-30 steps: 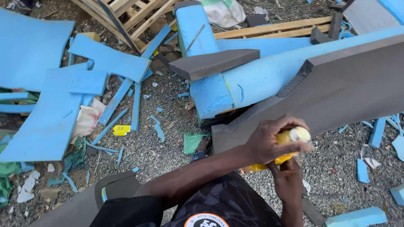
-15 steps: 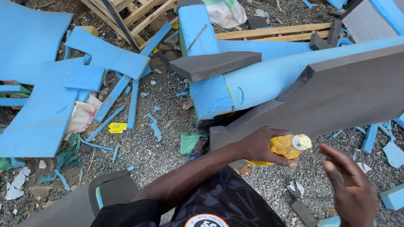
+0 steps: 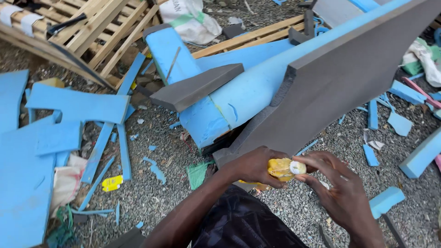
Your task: The person holds a yellow plastic bottle and applies a yellowish liquid onto a dark gray foam piece. They squeeze the bottle to dispense the liquid along the edge of the foam, which is resting on a pile of blue foam scraps and wooden pallets.
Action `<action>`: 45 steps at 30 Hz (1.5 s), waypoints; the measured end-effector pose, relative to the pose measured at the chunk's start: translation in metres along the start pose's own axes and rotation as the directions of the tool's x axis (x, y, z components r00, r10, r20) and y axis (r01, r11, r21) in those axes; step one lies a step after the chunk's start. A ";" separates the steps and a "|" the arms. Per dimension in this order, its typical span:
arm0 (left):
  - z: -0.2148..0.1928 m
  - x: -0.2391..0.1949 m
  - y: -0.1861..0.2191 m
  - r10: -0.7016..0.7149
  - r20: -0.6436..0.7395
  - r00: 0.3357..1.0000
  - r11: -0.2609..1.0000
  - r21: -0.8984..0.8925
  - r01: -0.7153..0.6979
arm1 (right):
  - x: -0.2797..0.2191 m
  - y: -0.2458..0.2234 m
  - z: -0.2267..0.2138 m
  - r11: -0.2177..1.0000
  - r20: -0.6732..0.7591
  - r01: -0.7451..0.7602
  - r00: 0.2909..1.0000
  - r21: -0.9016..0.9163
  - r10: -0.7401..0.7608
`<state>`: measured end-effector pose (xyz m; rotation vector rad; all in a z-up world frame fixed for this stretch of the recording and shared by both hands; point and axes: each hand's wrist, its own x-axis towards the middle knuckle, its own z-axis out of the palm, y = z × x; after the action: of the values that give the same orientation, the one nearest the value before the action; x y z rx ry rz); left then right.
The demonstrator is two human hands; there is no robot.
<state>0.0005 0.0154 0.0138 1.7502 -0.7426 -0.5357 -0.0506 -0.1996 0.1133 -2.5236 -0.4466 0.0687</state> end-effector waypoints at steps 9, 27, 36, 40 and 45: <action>0.010 -0.003 -0.020 -0.226 -0.117 0.967 0.917 0.309 0.252 | 0.003 0.042 0.087 0.965 -0.321 -0.061 0.947 -0.255 -0.025; -0.023 -0.014 -0.015 -0.146 0.129 0.981 0.986 -0.058 0.155 | 0.009 0.000 0.032 0.946 -0.234 0.321 0.924 0.042 -0.303; 0.002 -0.007 -0.054 -0.229 -0.193 0.954 0.922 0.273 0.277 | 0.005 0.026 0.091 0.998 -0.359 -0.057 0.931 0.031 0.064; -0.023 -0.018 -0.007 -0.197 -0.101 0.975 0.976 0.071 0.204 | 0.006 0.009 0.029 0.946 -0.183 -0.163 0.958 0.279 0.219; -0.017 -0.019 -0.011 -0.128 0.184 0.975 0.988 -0.064 0.142 | 0.006 0.039 0.044 0.944 -0.132 0.330 0.935 -0.014 -0.328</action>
<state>0.0009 0.0429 0.0080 1.7038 -0.7204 -0.8132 -0.0400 -0.2047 0.0552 -2.3914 -0.8045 -0.2236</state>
